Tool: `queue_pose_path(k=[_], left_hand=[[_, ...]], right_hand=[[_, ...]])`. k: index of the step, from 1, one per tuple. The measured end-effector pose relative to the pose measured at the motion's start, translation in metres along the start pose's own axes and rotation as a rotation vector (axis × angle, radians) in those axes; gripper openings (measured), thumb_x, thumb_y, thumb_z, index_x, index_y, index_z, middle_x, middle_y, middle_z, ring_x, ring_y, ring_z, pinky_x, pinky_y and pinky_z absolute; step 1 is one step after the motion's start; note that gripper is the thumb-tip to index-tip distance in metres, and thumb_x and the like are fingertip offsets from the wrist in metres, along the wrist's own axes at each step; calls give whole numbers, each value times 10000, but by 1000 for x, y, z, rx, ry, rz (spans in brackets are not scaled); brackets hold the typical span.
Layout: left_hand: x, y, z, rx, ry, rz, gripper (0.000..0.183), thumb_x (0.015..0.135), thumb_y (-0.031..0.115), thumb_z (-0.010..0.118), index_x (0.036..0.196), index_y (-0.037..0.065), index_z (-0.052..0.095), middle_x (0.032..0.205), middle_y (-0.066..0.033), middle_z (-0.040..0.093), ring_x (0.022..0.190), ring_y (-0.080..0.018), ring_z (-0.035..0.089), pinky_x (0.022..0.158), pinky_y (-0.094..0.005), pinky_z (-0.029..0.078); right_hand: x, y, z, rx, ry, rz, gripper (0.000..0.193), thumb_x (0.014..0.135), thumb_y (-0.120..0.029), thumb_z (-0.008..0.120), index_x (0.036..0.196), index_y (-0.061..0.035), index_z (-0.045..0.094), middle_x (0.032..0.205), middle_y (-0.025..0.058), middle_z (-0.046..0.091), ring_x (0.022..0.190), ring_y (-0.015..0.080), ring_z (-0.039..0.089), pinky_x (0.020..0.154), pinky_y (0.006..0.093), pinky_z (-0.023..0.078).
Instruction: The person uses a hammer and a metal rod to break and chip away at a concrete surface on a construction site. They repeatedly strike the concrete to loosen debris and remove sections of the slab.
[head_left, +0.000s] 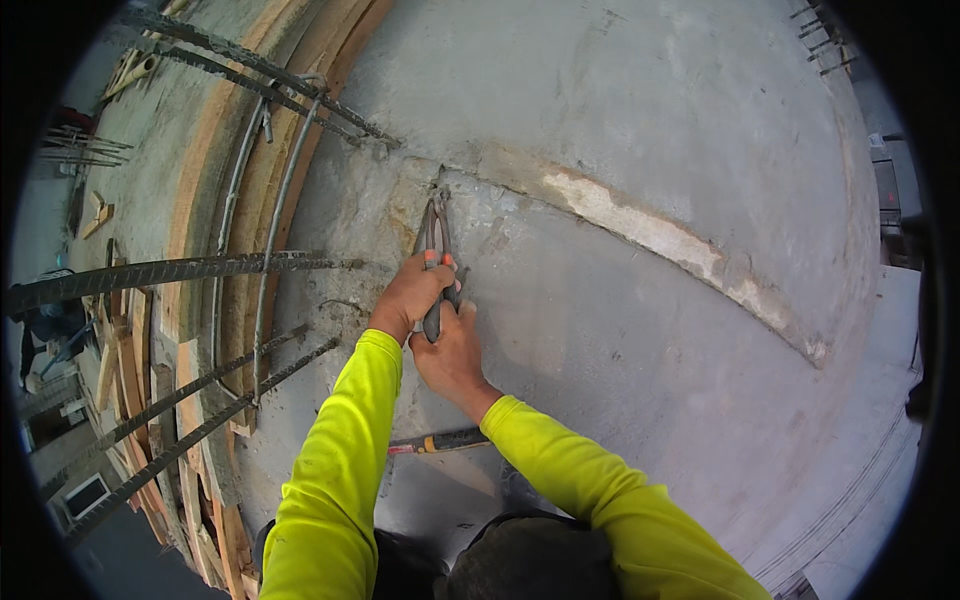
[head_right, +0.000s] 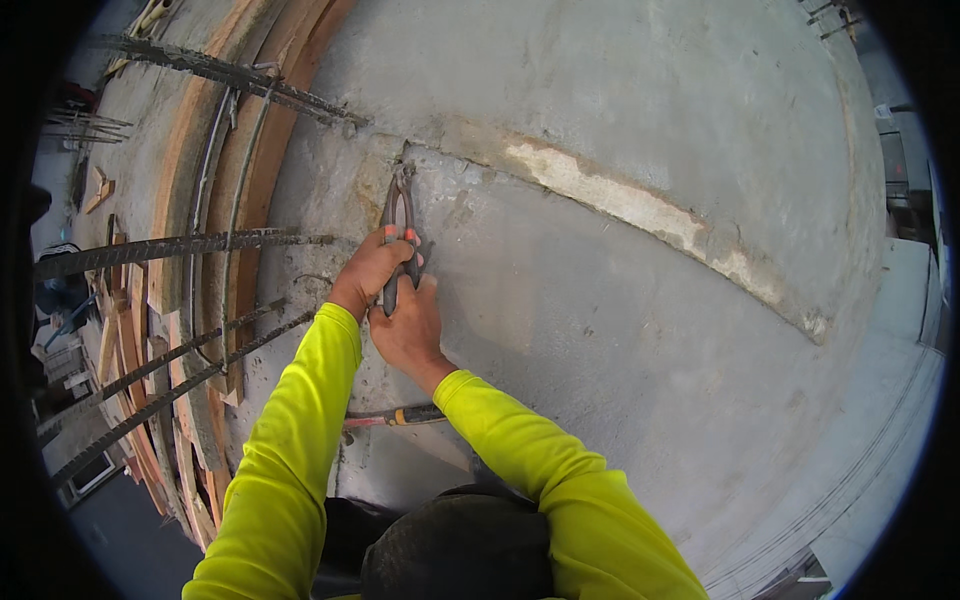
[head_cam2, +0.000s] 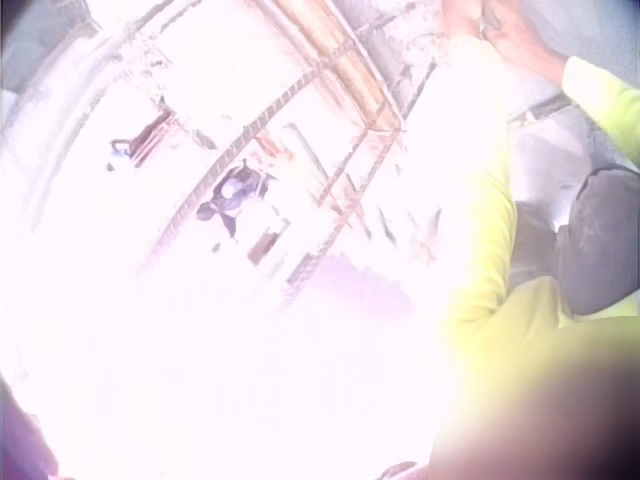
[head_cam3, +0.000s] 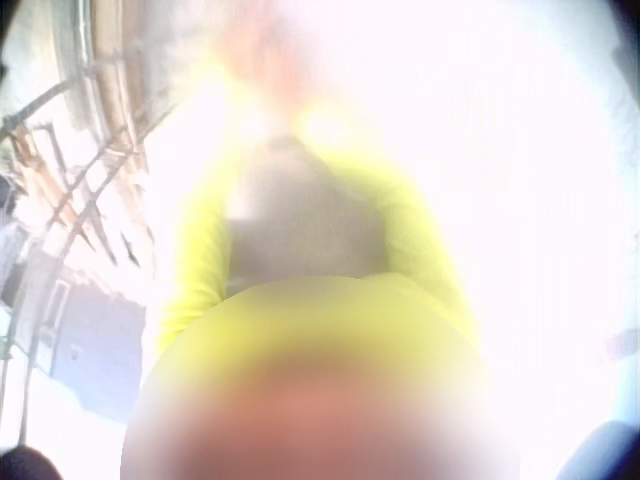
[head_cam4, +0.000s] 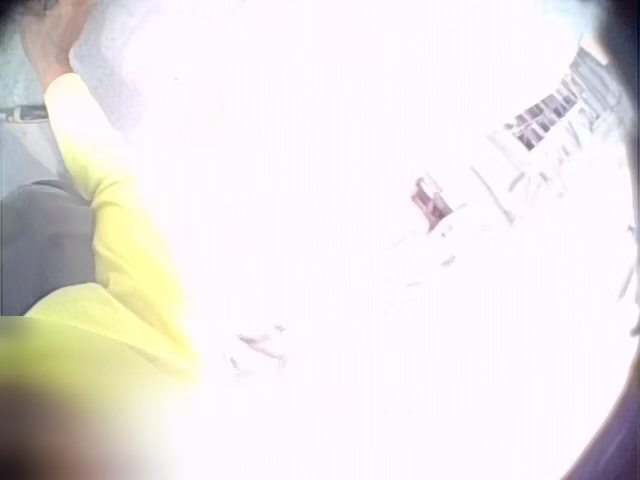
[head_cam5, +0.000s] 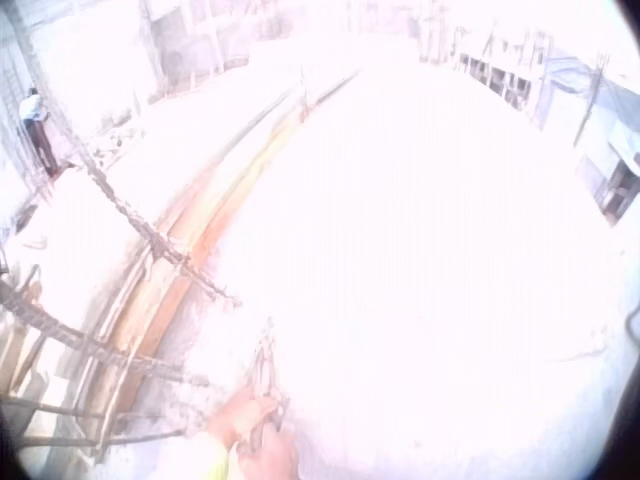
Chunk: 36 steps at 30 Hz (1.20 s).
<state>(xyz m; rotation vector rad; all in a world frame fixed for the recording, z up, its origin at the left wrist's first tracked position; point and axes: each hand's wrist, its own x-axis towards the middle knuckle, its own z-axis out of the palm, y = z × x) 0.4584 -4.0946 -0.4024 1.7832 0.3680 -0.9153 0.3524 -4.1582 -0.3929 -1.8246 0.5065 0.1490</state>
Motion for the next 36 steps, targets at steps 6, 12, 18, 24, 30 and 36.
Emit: queue_pose_path(k=[6, 12, 18, 24, 30, 36], left_hand=[[-1, 5, 22, 276, 15, 57, 589, 843, 384, 614, 1219, -68, 582, 1021, -176, 681, 928, -232, 653, 853, -338, 494], [-14, 1, 53, -28, 62, 174, 399, 932, 350, 587, 1140, 13, 626, 961, -73, 661, 760, -131, 610, 685, -281, 490], [-87, -40, 4, -481, 568, 308, 206, 959, 171, 553, 1081, 23, 627, 801, -43, 616, 617, -85, 555, 539, -247, 448], [-166, -129, -63, -615, 1041, 73, 99, 942, 117, 546, 900, 55, 610, 676, 10, 508, 567, -71, 482, 483, -238, 389], [-168, -167, -38, -449, 915, 184, 102, 946, 108, 544, 914, 45, 617, 709, -3, 559, 578, -68, 492, 515, -229, 404], [-173, -149, -11, -451, 712, 267, 106, 951, 84, 548, 969, 29, 637, 728, -18, 588, 594, -71, 513, 529, -222, 414]], right_hand=[[29, 27, -63, 45, -347, 80, 281, 756, -107, 665, 1007, -27, 566, 1002, 129, 560, 873, 292, 573, 771, 378, 456], [104, 25, -152, 382, -597, 347, 252, 803, -56, 640, 1033, -50, 539, 895, 111, 638, 744, 209, 623, 662, 327, 499], [25, 7, -45, 1250, -341, 542, 185, 793, 34, 541, 892, -105, 470, 917, 124, 597, 741, 228, 597, 653, 389, 485], [-66, -18, 50, 1323, -656, 261, 166, 829, 54, 494, 938, -68, 465, 1042, 127, 596, 865, 218, 635, 731, 365, 543], [9, -7, -33, 605, -220, 94, 359, 829, 44, 503, 1185, 2, 529, 1178, 162, 577, 1035, 247, 641, 791, 384, 552], [41, 12, -69, 612, -400, 310, 356, 802, 23, 541, 1156, 65, 536, 1159, 200, 592, 1049, 291, 654, 792, 414, 575]])
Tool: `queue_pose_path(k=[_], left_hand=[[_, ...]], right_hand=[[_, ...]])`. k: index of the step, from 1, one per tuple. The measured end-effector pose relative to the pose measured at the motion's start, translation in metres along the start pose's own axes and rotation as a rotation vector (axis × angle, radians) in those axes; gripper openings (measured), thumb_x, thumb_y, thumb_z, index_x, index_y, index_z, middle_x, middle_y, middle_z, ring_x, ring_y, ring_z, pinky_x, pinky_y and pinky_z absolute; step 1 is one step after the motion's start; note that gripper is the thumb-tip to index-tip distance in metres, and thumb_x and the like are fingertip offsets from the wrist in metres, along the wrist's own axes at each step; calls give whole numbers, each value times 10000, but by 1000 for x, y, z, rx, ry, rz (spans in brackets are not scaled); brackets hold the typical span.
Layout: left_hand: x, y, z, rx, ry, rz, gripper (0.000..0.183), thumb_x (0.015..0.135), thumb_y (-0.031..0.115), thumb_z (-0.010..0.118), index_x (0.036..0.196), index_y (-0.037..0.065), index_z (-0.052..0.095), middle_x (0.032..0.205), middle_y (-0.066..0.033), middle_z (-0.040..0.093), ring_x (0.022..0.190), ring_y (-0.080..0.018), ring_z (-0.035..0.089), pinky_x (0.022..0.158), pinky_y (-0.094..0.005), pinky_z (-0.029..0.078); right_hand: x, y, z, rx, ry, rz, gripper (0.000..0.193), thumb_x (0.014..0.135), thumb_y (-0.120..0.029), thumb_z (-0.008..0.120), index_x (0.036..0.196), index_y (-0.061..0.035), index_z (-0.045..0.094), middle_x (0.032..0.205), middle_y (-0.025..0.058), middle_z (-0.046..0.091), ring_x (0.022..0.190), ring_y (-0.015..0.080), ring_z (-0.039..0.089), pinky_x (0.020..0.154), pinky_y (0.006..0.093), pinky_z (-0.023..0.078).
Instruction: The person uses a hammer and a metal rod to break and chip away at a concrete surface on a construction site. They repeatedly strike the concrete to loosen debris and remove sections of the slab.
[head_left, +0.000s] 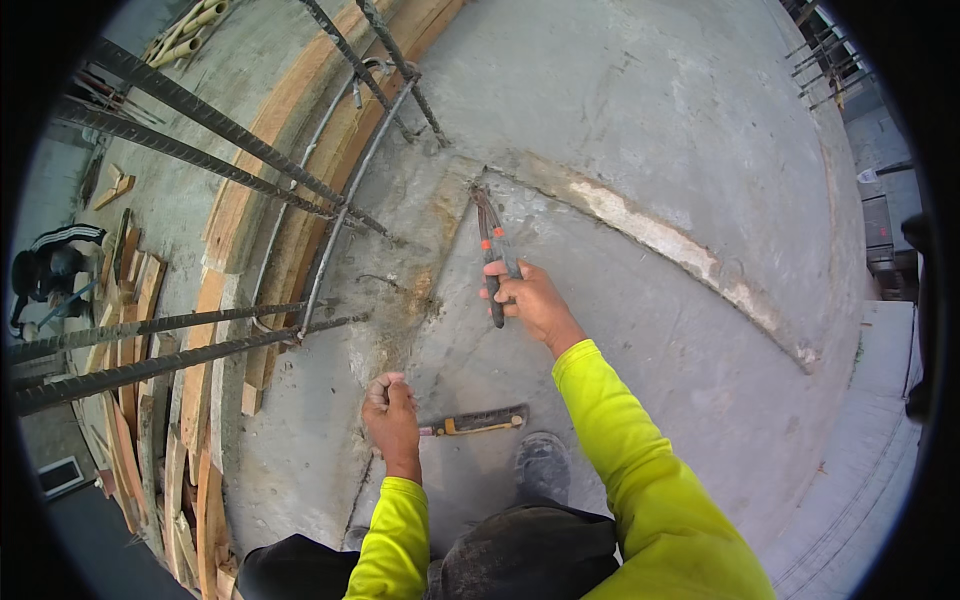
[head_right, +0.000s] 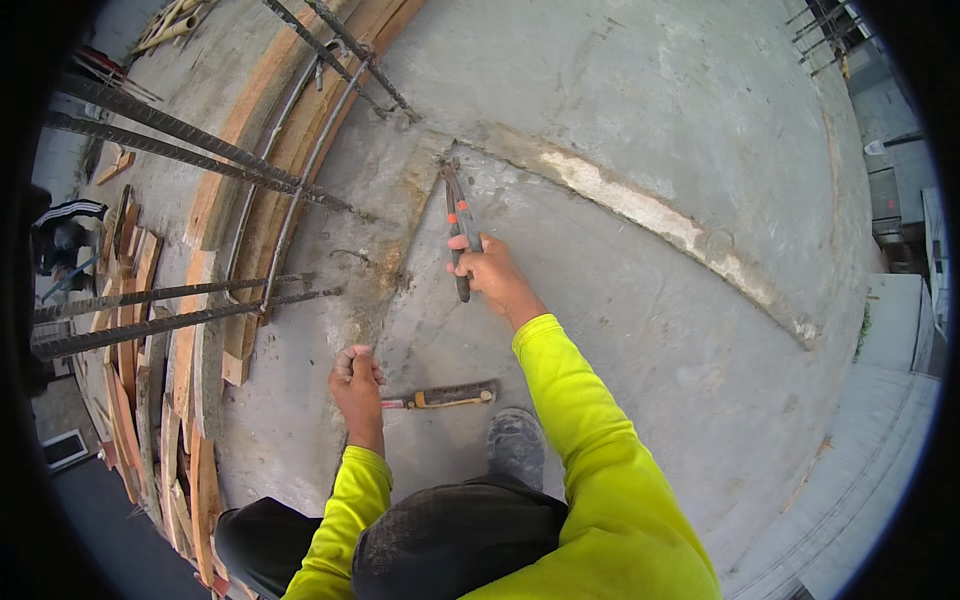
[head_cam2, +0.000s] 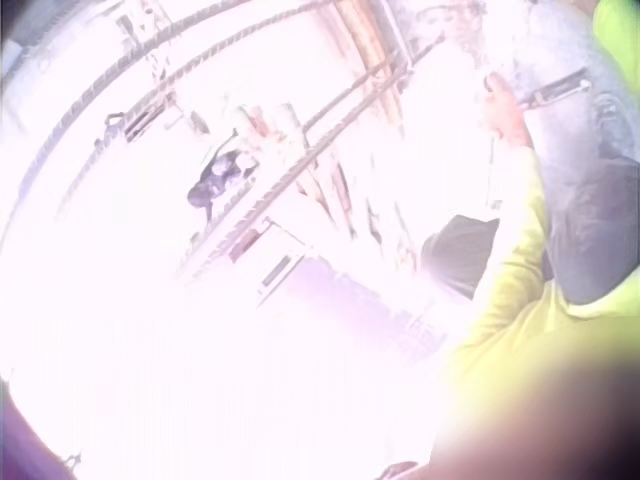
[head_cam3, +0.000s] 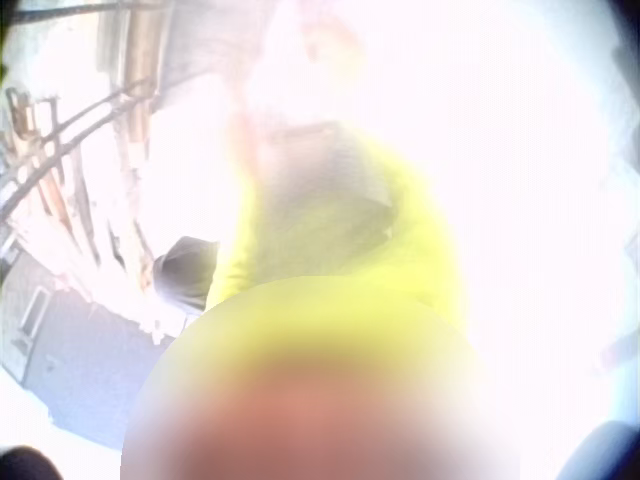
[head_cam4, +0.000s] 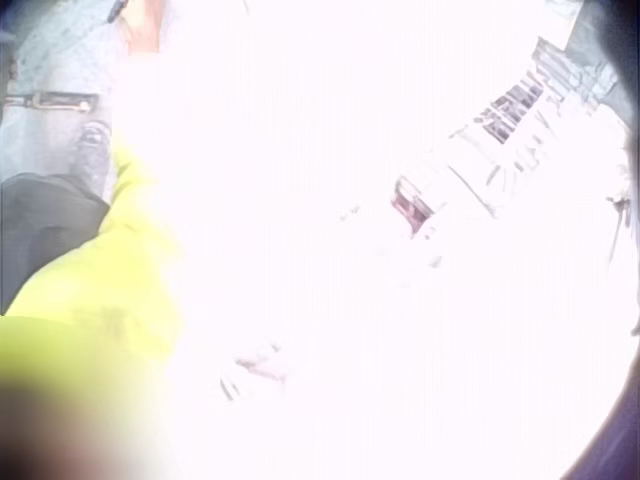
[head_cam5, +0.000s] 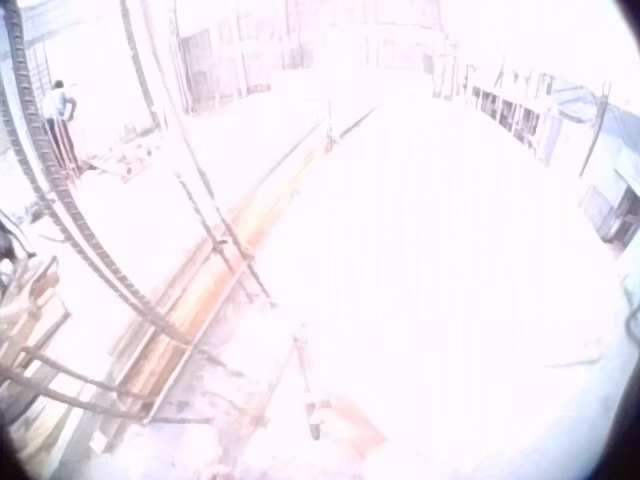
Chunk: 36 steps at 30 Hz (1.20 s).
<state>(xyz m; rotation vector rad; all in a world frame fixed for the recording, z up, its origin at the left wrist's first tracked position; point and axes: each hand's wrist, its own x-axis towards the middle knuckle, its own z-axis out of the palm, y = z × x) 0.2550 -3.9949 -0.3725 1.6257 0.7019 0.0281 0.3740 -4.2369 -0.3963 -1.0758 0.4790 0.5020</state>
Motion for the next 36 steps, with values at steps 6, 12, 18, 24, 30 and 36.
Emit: queue_pose_path(k=[6, 12, 18, 24, 30, 36], left_hand=[[16, 7, 15, 109, -117, -17, 186, 941, 136, 552, 1015, -2, 652, 806, -51, 641, 633, -96, 562, 574, -238, 463], [68, 6, 138, 492, -399, 252, 405, 930, 271, 574, 1162, -59, 617, 1012, -174, 701, 756, -214, 695, 663, -342, 535], [87, 29, 203, 686, -361, 72, 397, 928, 314, 592, 1058, -61, 607, 952, -167, 696, 706, -243, 699, 640, -349, 530], [95, 48, 230, 162, -551, -426, 400, 910, 373, 621, 1016, -12, 589, 844, -87, 647, 648, -191, 653, 564, -322, 506], [98, 25, 264, 505, -76, -23, 438, 849, 347, 637, 988, -66, 593, 979, -274, 677, 994, -461, 635, 916, -478, 480], [110, 50, 260, 158, -370, -342, 356, 902, 324, 593, 969, -25, 576, 906, -150, 652, 681, -258, 672, 560, -381, 518]], right_hand=[[9, -34, -65, -97, -194, 87, 299, 820, -29, 568, 1110, 42, 565, 1110, 230, 640, 942, 311, 685, 718, 378, 589], [29, -82, -86, -684, -46, -31, 508, 831, -201, 702, 1247, 66, 586, 969, 164, 691, 692, 217, 636, 609, 311, 517], [46, -153, -86, -1206, -38, -71, 528, 827, -376, 739, 1208, -14, 693, 720, 62, 660, 651, 152, 584, 599, 298, 462], [74, -174, -99, -1254, -139, -117, 395, 859, -349, 726, 1110, -44, 742, 676, 43, 627, 663, 140, 578, 600, 334, 458], [80, -163, -109, -1509, -180, -579, 349, 914, -325, 663, 1079, -26, 738, 799, 194, 691, 683, 303, 614, 693, 400, 491], [90, -161, -113, -1469, -220, -555, 319, 933, -305, 634, 1011, -13, 736, 817, 225, 676, 743, 393, 613, 695, 461, 481]])
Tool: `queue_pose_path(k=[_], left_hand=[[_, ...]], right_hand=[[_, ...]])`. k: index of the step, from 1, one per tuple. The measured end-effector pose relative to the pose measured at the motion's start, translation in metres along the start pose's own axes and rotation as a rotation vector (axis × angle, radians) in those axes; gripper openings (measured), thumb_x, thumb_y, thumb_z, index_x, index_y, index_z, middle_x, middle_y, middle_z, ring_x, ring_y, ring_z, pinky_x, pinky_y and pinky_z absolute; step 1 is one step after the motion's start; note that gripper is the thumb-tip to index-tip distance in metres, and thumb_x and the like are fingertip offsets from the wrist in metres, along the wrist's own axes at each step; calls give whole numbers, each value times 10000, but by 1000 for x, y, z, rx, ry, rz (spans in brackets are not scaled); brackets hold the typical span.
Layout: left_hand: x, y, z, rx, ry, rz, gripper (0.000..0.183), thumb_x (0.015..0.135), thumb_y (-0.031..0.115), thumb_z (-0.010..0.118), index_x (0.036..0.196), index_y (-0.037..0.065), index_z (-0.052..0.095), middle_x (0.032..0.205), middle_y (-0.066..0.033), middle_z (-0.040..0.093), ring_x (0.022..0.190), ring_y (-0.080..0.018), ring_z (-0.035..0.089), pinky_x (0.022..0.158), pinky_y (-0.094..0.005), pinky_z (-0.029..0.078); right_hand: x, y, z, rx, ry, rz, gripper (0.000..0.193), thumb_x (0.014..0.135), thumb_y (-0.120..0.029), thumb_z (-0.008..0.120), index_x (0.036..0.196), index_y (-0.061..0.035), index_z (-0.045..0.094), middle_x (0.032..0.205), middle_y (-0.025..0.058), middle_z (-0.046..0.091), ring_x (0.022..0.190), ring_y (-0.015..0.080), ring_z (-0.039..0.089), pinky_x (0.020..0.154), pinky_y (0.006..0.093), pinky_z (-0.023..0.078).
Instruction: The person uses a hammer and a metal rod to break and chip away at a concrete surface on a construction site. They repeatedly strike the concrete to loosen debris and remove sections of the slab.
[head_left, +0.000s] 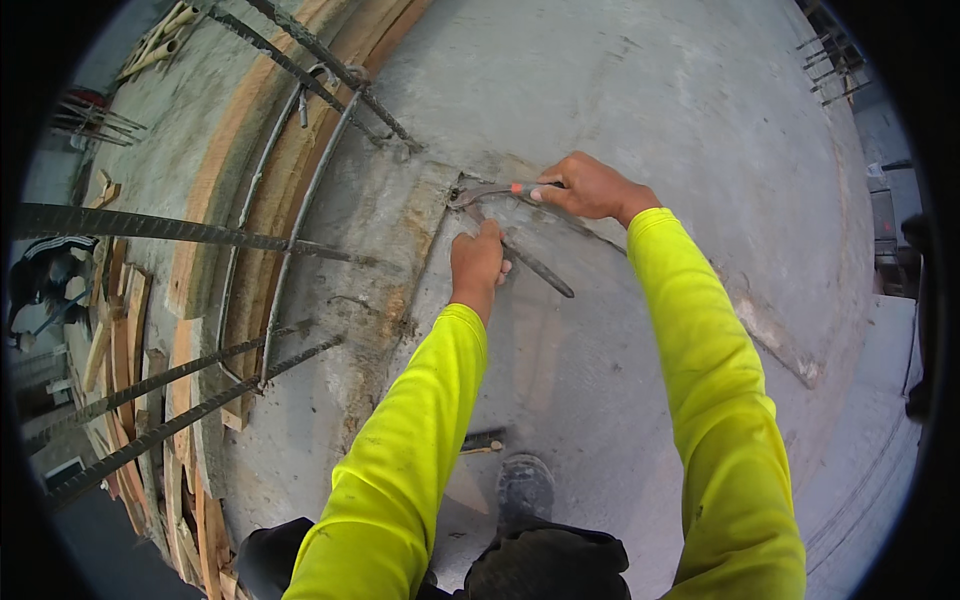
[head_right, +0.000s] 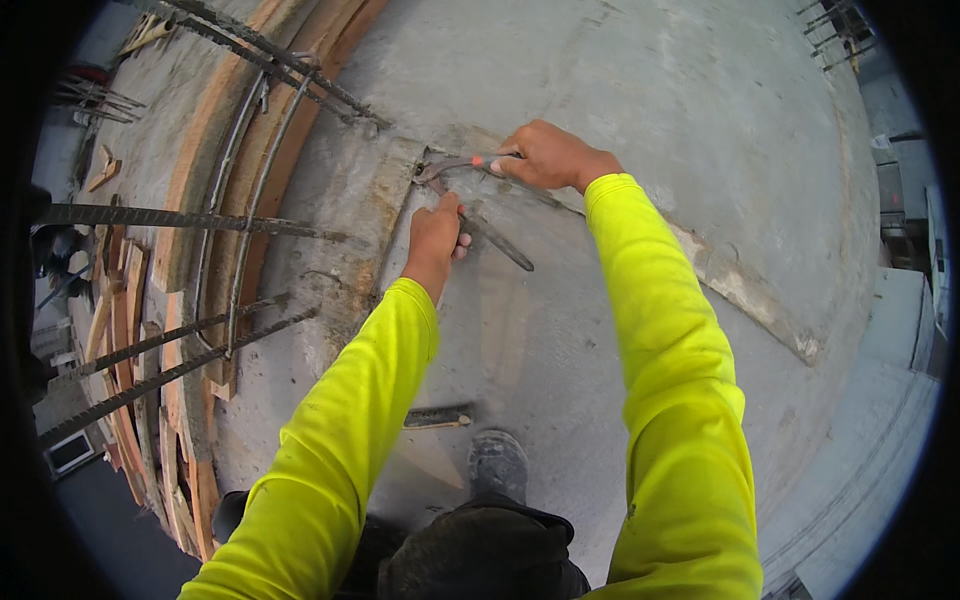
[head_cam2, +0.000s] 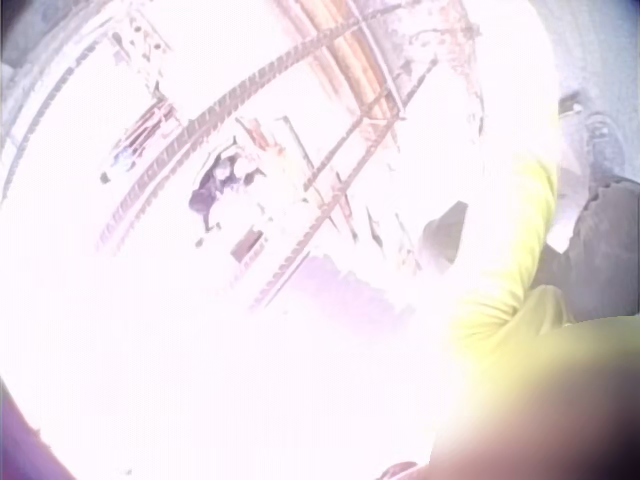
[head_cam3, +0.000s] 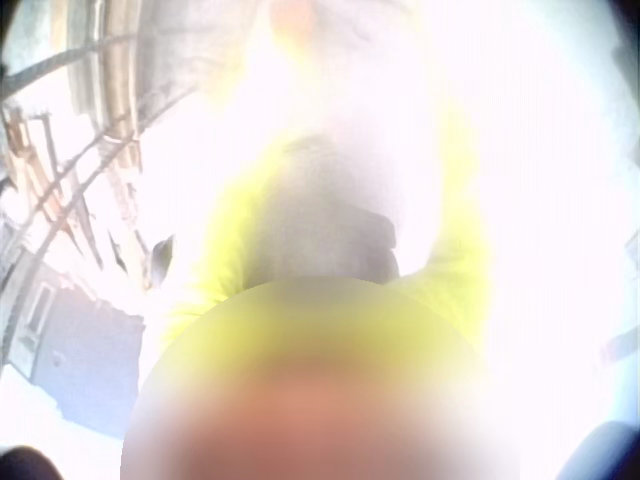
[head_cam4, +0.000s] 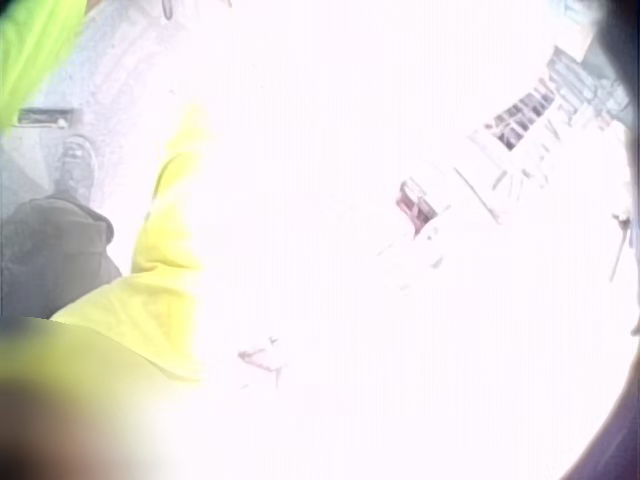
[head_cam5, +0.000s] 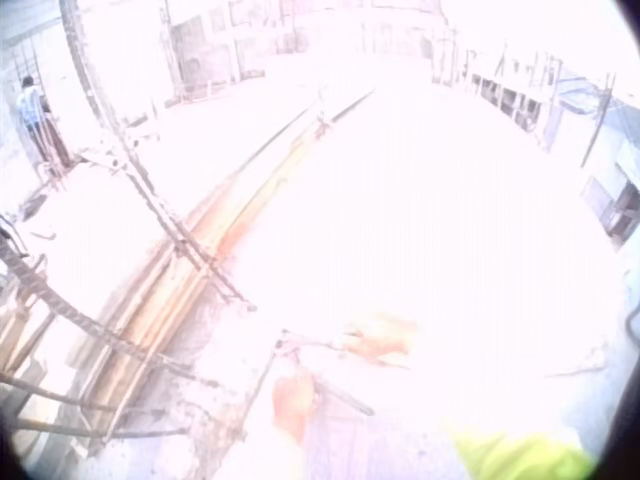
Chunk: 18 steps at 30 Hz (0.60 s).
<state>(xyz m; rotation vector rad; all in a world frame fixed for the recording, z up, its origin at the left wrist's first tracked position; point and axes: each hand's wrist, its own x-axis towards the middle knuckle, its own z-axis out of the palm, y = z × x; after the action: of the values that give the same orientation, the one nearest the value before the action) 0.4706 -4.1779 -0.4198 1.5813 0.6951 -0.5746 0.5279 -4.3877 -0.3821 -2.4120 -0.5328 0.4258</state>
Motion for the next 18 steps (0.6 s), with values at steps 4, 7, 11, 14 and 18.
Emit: queue_pose_path(k=[4, 7, 11, 14, 18], left_hand=[[-8, 23, 6, -116, 39, -70, 214, 929, 204, 543, 937, -6, 579, 794, -74, 583, 546, -152, 577, 425, -276, 402], [-7, 28, 15, -156, 70, -110, 193, 932, 166, 517, 901, -13, 584, 765, -76, 582, 530, -149, 564, 419, -272, 393], [0, 28, 18, -162, 82, -120, 186, 922, 150, 517, 853, -5, 595, 718, -70, 580, 525, -145, 561, 413, -271, 375], [-1, 30, 15, -140, 96, -109, 170, 907, 145, 524, 861, 2, 603, 720, -61, 588, 523, -139, 555, 423, -275, 371], [-25, 29, -4, -167, 75, -44, 171, 895, 179, 547, 887, 20, 611, 728, -47, 587, 520, -131, 533, 448, -279, 378]], right_hand=[[-1, -6, 4, 4, 2, 74, 361, 937, -332, 633, 985, 12, 732, 780, 236, 660, 753, 402, 624, 711, 475, 485], [-15, -25, 10, -132, -24, 178, 437, 911, -348, 663, 1106, 43, 684, 830, 256, 663, 790, 396, 647, 740, 473, 504], [-38, -59, 26, -417, 34, 53, 630, 828, -266, 715, 1302, 92, 506, 981, 284, 652, 895, 400, 656, 792, 460, 530], [-39, -64, 33, -458, -138, 166, 890, 753, -182, 735, 1461, 128, 292, 1138, 328, 590, 1019, 426, 625, 844, 463, 526], [-36, -64, 40, -271, -216, 276, 840, 708, -124, 703, 1427, 121, 346, 1039, 305, 622, 981, 432, 635, 838, 462, 529]])
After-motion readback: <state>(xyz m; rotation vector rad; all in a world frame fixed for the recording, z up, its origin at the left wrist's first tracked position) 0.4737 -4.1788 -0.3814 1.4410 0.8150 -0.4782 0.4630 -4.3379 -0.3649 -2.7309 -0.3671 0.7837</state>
